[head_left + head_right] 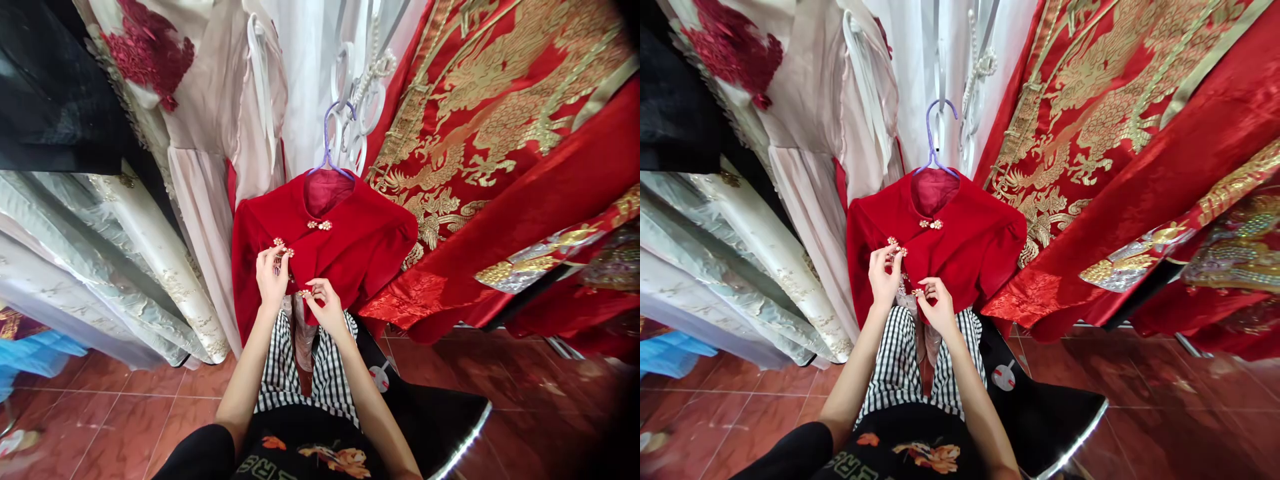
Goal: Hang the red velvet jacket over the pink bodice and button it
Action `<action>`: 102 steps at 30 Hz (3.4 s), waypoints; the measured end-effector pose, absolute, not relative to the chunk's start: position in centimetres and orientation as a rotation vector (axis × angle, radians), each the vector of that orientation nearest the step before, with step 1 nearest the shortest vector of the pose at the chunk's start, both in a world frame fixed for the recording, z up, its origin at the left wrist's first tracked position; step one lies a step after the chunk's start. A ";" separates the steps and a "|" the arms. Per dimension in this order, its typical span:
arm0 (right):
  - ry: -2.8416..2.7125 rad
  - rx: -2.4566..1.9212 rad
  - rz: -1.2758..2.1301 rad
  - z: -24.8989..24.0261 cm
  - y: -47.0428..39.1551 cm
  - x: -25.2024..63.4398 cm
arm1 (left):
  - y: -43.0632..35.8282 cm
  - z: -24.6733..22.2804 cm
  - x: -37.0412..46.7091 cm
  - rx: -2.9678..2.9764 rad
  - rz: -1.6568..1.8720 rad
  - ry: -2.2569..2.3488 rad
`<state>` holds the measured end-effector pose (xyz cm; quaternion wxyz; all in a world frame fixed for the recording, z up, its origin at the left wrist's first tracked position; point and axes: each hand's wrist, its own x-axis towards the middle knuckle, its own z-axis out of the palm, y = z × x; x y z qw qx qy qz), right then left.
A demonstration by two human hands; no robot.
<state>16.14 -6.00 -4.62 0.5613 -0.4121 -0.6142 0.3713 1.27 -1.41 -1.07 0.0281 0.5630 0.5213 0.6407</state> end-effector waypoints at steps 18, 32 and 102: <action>-1.451 -0.955 0.914 -4.3 -6.1 15.4 | -0.3 -0.8 0.6 1.715 1.959 1.454; -1.513 -0.918 0.903 -2.9 -7.4 15.1 | -0.9 -0.4 2.1 1.624 2.017 1.572; -1.961 -1.188 0.631 16.8 5.3 31.0 | 9.0 16.2 -5.9 1.170 1.804 1.275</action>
